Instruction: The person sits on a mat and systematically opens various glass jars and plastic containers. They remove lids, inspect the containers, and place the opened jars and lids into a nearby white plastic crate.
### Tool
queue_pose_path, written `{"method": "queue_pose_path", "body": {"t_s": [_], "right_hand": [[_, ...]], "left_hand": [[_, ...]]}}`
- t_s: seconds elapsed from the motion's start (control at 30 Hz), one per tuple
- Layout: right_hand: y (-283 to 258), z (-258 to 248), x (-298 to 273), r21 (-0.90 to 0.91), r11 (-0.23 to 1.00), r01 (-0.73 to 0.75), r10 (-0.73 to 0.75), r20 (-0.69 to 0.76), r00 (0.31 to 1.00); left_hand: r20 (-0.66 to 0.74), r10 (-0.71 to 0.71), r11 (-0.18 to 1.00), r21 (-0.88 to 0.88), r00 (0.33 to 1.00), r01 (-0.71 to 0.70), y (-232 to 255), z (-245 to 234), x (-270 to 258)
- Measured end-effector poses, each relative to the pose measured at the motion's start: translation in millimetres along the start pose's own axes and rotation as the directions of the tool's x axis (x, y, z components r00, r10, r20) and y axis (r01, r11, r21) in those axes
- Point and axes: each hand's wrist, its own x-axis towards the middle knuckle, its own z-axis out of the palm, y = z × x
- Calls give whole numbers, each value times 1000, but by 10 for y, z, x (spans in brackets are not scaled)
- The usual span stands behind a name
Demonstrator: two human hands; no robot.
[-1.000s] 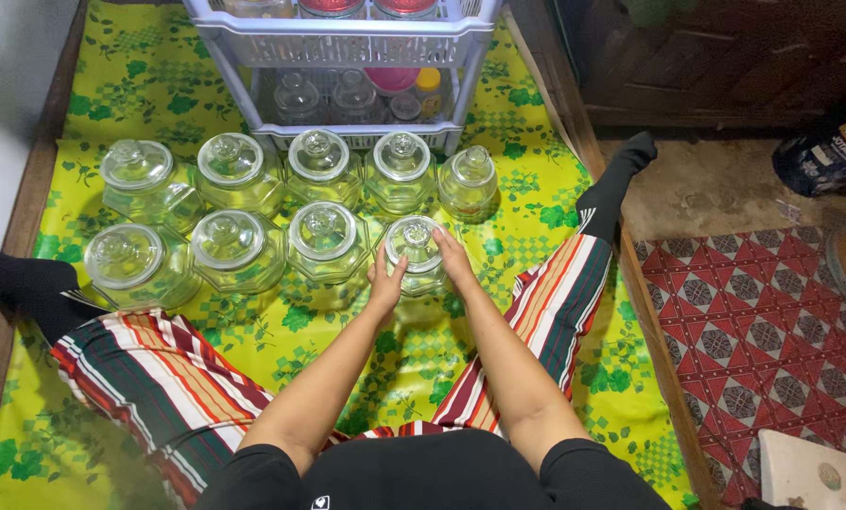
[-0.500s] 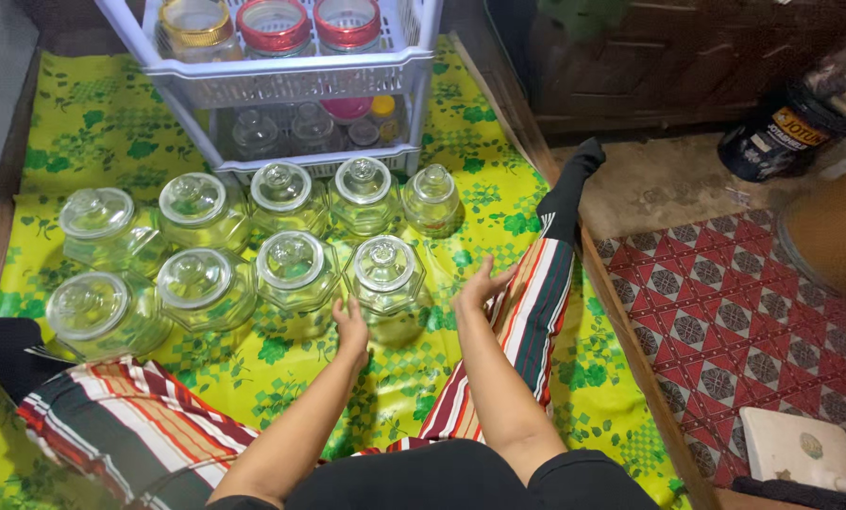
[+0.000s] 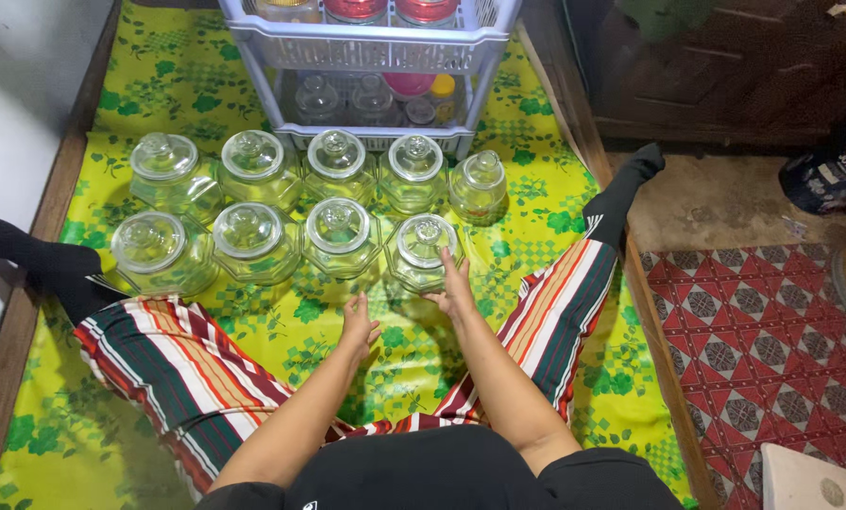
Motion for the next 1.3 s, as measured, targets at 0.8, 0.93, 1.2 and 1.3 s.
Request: {"method": "queue_pose_path", "body": {"t_s": [0.8,0.93,1.2,1.3], "right_hand": [[-312,-111,249,-234,972,-19,36,70,997],[-327,-91,211,-258,966,-16,32,59,998],[-318,-110,207,-290,957,16,12,94,995],[-327,-126,207,-307,951,15,15,97,995]], "left_hand": [[81,779,394,708,622,-586,317,-217,-301],[302,877,-58,838,373,-542,797,-174,-533],[319,761,-51,898,566,-437,1737,-27,-405],[273,622,63,917,734,-394,1794,-9,-372]]}}
